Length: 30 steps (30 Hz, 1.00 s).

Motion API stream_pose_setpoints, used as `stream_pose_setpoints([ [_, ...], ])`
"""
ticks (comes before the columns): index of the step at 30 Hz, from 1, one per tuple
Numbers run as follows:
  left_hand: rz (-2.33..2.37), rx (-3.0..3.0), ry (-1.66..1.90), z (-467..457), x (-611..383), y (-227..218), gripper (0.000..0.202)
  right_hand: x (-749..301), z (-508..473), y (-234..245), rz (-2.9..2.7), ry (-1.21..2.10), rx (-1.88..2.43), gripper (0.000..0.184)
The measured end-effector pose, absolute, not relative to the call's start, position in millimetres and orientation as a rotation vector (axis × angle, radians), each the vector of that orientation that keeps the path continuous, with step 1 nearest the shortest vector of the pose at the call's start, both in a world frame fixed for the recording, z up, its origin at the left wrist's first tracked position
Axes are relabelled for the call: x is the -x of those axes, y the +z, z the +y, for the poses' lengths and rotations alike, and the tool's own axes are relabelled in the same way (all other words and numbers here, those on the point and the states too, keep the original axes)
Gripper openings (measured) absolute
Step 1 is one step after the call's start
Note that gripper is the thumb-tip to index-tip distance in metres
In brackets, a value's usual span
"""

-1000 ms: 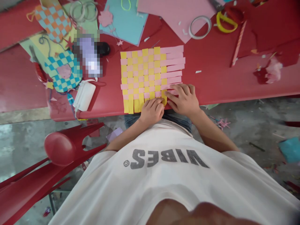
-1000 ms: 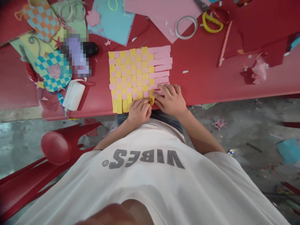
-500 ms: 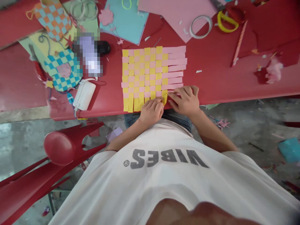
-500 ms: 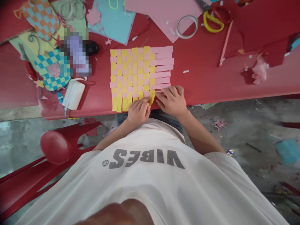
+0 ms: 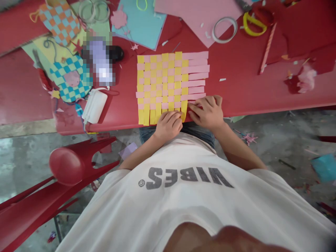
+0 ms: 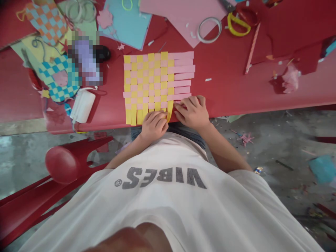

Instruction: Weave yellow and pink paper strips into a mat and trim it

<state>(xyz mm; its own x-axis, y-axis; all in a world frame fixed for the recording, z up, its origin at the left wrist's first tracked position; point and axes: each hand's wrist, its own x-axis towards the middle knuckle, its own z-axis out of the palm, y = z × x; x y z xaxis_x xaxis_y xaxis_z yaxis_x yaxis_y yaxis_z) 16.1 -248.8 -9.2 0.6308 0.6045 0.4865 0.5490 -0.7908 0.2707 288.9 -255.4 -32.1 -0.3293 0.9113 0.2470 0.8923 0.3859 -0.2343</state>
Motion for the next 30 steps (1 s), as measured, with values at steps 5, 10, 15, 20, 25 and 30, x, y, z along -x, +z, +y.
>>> stream_pose_setpoints([
  [5,0.999,-2.642,0.778,-249,-13,-14,0.021,-288,-255,-30,-2.308,0.137,1.578,0.044],
  [10,0.994,-2.625,0.77,-248,-14,-14,0.021,-288,-254,-28,-2.313,0.15,1.591,0.041],
  [15,0.94,-2.68,0.837,-249,-14,-17,0.02,-289,-254,-31,-2.319,0.109,1.571,0.038],
  [20,0.92,-2.719,0.826,-247,-14,-21,0.018,-288,-254,-32,-2.32,0.104,1.573,0.042],
  [25,0.932,-2.727,0.82,-246,-17,-27,0.02,-287,-254,-30,-2.319,0.091,1.584,0.044],
  [30,0.969,-2.621,0.794,-247,-16,-29,0.021,-287,-254,-29,-2.339,0.081,1.568,0.047],
])
